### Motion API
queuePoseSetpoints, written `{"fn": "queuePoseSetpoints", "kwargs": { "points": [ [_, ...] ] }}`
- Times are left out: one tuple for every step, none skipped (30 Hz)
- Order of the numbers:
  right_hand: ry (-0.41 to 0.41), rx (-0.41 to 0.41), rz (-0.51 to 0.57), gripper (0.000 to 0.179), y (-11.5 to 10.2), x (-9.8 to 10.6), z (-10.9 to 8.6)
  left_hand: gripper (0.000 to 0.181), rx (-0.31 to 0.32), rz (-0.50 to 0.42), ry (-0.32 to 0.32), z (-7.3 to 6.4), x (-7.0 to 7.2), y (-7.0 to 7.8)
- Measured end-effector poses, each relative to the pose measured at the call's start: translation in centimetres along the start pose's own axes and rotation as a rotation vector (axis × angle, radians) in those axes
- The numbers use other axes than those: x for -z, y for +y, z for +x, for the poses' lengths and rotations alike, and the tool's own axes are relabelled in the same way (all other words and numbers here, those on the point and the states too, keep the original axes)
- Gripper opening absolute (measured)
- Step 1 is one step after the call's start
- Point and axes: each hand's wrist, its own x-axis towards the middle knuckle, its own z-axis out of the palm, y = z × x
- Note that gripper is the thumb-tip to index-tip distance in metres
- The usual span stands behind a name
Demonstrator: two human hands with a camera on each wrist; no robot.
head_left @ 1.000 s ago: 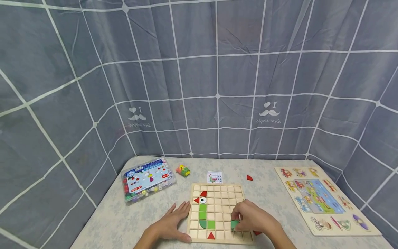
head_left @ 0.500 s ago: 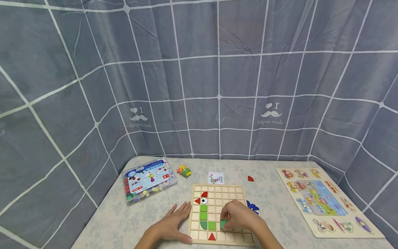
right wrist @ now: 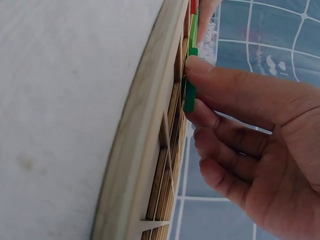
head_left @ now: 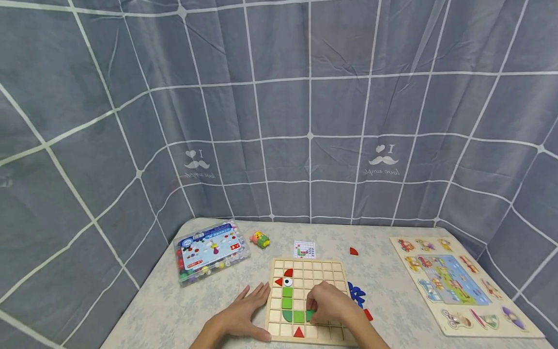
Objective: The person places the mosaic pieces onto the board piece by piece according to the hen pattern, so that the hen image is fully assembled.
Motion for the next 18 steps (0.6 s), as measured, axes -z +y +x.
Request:
{"fn": "queuePoseSetpoints", "kwargs": {
  "points": [
    [-0.004, -0.002, 0.006, 0.018, 0.01, -0.02, 0.0, 0.111, -0.003, 0.002, 0.0, 0.02, -0.01, 0.03],
    [-0.01, -0.008, 0.01, 0.018, 0.01, -0.01, -0.02, 0.111, -0.006, 0.003, 0.0, 0.04, -0.02, 0.05],
    [-0.015, -0.013, 0.013, 0.018, 0.01, 0.0, -0.02, 0.111, -0.009, 0.004, 0.001, 0.06, -0.02, 0.06],
    [-0.02, -0.018, 0.017, 0.018, 0.01, 0.02, -0.03, 0.111, -0.009, 0.003, 0.001, 0.08, -0.03, 0.07],
    [-0.024, -0.022, 0.018, 0.018, 0.02, 0.02, -0.03, 0.111, -0.01, 0.005, 0.001, 0.1, -0.04, 0.06],
    [-0.027, -0.025, 0.018, 0.018, 0.01, 0.04, -0.04, 0.111, -0.009, 0.005, 0.001, 0.11, -0.04, 0.06],
    [-0.026, -0.025, 0.015, 0.018, -0.01, 0.04, -0.04, 0.111, -0.008, 0.002, 0.001, 0.13, -0.05, 0.06],
    [-0.023, -0.023, 0.01, 0.018, -0.04, 0.04, -0.04, 0.111, -0.007, 0.002, 0.002, 0.14, -0.06, 0.04],
    [-0.018, -0.02, 0.004, 0.018, -0.06, 0.02, -0.02, 0.111, -0.006, 0.002, 0.003, 0.15, -0.08, 0.03],
    [-0.013, -0.016, -0.002, 0.018, -0.09, -0.02, 0.0, 0.111, -0.005, 0.002, 0.004, 0.16, -0.1, 0.01],
    [-0.008, -0.015, -0.009, 0.018, -0.14, -0.06, 0.02, 0.111, -0.005, 0.001, 0.005, 0.17, -0.1, 0.01],
    [-0.004, -0.014, -0.016, 0.018, -0.2, -0.1, 0.04, 0.111, -0.004, -0.001, 0.005, 0.17, -0.11, 0.0],
    [-0.003, -0.009, -0.02, 0.017, -0.26, -0.16, 0.08, 0.111, -0.002, -0.002, 0.005, 0.17, -0.11, 0.0],
    [-0.002, -0.006, -0.023, 0.017, -0.29, -0.23, 0.13, 0.111, 0.0, -0.003, 0.004, 0.17, -0.1, 0.0],
    [-0.001, -0.001, -0.027, 0.017, -0.31, -0.3, 0.17, 0.111, 0.003, -0.006, 0.001, 0.16, -0.07, 0.0],
    [0.0, 0.003, -0.029, 0.017, -0.35, -0.35, 0.2, 0.111, 0.007, -0.007, -0.001, 0.14, -0.04, 0.0],
    [-0.001, 0.004, -0.032, 0.017, -0.38, -0.37, 0.23, 0.111, 0.012, -0.009, -0.004, 0.13, 0.01, 0.01],
    [-0.002, 0.007, -0.033, 0.016, -0.37, -0.41, 0.28, 0.111, 0.017, -0.011, -0.007, 0.11, 0.06, 0.0]
  ]
}}
